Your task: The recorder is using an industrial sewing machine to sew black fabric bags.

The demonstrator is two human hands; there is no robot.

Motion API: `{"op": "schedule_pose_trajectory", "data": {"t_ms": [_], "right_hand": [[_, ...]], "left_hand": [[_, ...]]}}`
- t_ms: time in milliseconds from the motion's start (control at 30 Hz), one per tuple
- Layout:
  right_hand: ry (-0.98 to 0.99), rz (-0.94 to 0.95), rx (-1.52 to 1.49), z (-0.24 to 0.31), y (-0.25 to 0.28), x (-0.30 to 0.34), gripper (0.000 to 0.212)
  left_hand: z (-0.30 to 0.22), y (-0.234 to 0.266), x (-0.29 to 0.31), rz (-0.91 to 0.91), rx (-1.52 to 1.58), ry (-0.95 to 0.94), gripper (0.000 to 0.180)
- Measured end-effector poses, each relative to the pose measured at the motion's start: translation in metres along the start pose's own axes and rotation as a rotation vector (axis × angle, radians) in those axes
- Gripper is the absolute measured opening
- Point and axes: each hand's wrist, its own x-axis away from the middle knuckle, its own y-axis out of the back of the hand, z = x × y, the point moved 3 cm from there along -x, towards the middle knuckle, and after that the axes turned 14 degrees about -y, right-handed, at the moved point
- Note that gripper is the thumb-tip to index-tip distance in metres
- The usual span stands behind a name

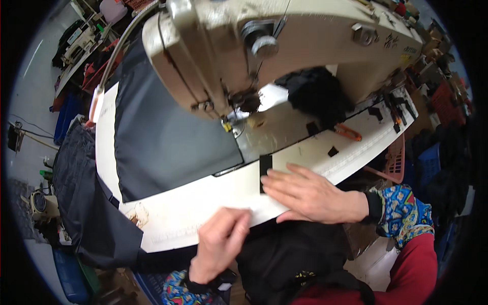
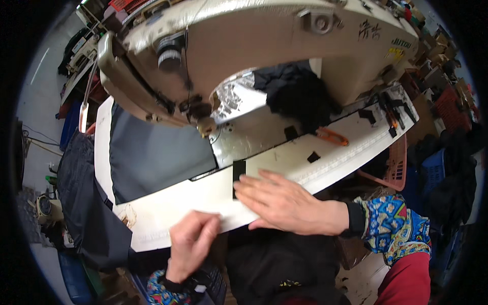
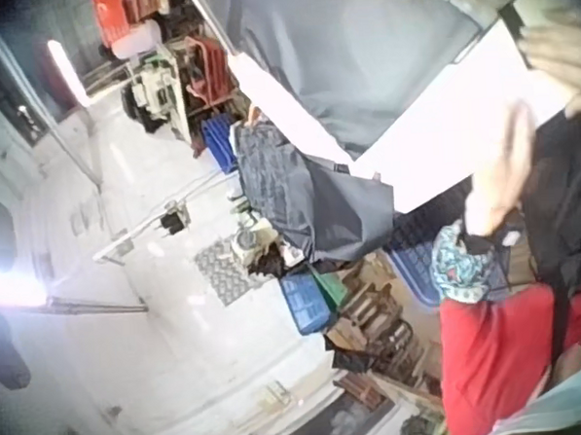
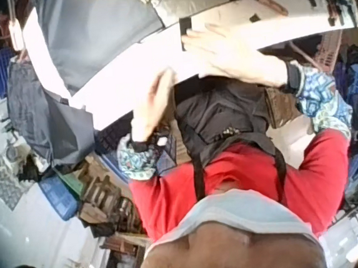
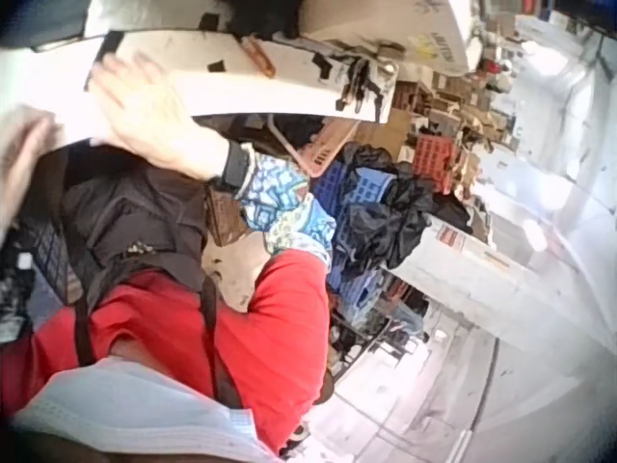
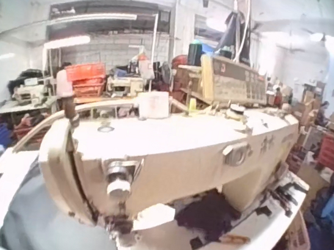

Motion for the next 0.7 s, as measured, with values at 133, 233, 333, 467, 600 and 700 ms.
{"op": "schedule_pose_trajectory", "data": {"t_ms": [133,233,333,467,600,700], "right_hand": [[0.295,-0.269,-0.016,0.017,-0.021,0.021,0.03],[0.408,-0.31,-0.158,0.03,-0.027,0.027,0.027],[0.349,-0.342,-0.252,0.044,-0.023,0.033,0.023],[-0.175,-0.385,-0.564,0.049,-0.009,0.037,0.022],[-0.493,-0.188,-0.961,0.047,-0.007,0.033,0.01],[-0.588,-0.147,-1.049,0.046,-0.01,0.037,0.011]], "left_hand": [[-0.007,-0.036,0.049,-0.156,0.588,0.537,0.018],[0.005,-0.054,0.061,-0.339,0.809,0.633,0.018],[0.0,-0.057,0.066,-0.397,0.872,0.576,0.017],[-0.016,-0.055,0.062,-0.381,0.902,0.503,0.015],[-0.024,-0.052,0.059,-0.367,0.876,0.444,0.013],[-0.025,-0.052,0.055,-0.352,0.876,0.415,0.012]]}}
